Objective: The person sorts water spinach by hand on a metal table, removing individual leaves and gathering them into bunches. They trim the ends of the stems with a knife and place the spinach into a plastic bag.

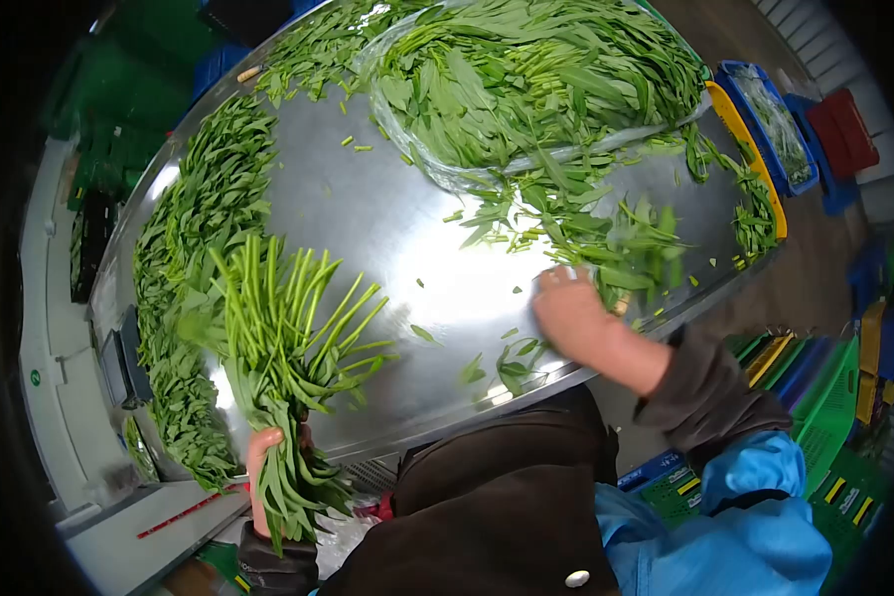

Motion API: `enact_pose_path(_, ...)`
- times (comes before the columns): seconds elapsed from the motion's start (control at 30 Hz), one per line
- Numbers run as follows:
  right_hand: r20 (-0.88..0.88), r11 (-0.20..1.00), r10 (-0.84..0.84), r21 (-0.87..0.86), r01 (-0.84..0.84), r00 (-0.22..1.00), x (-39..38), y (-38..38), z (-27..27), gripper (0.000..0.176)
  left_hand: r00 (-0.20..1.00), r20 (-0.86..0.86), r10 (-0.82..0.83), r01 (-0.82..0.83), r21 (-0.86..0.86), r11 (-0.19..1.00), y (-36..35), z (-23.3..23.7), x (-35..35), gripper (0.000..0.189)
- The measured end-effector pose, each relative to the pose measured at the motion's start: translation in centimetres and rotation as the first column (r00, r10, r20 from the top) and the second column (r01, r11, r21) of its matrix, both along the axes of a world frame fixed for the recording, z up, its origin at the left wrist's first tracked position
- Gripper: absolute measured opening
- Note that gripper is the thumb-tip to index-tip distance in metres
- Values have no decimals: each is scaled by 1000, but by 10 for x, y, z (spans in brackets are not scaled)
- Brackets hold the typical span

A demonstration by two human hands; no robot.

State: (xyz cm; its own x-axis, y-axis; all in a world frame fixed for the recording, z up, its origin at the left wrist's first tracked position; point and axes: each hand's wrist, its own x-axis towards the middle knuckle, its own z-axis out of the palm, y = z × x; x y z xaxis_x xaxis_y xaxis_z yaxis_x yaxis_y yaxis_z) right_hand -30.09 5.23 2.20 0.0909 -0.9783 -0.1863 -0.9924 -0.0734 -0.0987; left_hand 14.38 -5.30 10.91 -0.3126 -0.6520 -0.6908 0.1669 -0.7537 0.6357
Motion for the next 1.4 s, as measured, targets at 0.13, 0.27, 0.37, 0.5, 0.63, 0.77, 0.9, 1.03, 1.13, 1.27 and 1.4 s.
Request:
enact_pose_path(0.13, 478, 987, 49, -159, 32, 877, 91, -55, -24, 19, 995, 33, -90, 92, -57, 994, -24, 17, -21, 52)
enact_pose_path(0.27, 306, 858, 249, -510, -63, 919, 151, -78, -75, 18, 973, 135, -187, 215, -240, 947, -46, 39, -46, 55)
enact_pose_path(0.37, 398, 910, 338, -369, -189, 852, 124, -44, -70, 12, 836, 447, -317, 508, -415, 755, -75, 45, -51, 60)
enact_pose_path(0.5, 444, 957, 171, -288, -41, 880, 58, 13, -61, 13, 665, 693, -278, 745, -594, 303, -106, -10, -55, 64)
enact_pose_path(0.63, 463, 975, -84, -146, 169, 883, 35, 41, -26, 29, 400, 914, -66, 910, -405, -86, -110, -70, -68, 83)
enact_pose_path(0.77, 459, 982, -16, -161, 101, 888, 51, 29, 7, 47, 62, 995, -80, 987, -74, -145, -115, -91, -56, 105)
enact_pose_path(0.9, 567, 972, 233, -101, -214, 790, 76, 11, -27, 45, -12, 1000, 4, 981, 13, -194, -109, -50, -70, 123)
enact_pose_path(1.03, 548, 923, 298, 46, -383, 782, 35, 7, -46, 24, 18, 1000, -22, 995, -20, -97, -91, -21, -74, 131)
enact_pose_path(1.13, 502, 886, 278, 195, -420, 819, -9, -5, -30, 17, 286, 957, 48, 958, -286, -10, -73, -7, -77, 107)
enact_pose_path(1.27, 492, 794, 306, 341, -503, 815, -30, -41, -11, 16, 563, 742, 364, 713, -659, 239, -22, -3, -88, 46)
enact_pose_path(1.4, 655, 895, 304, 52, -442, 692, 7, -89, -3, 20, 867, 484, 120, 148, -479, 866, 53, -35, -111, 15)
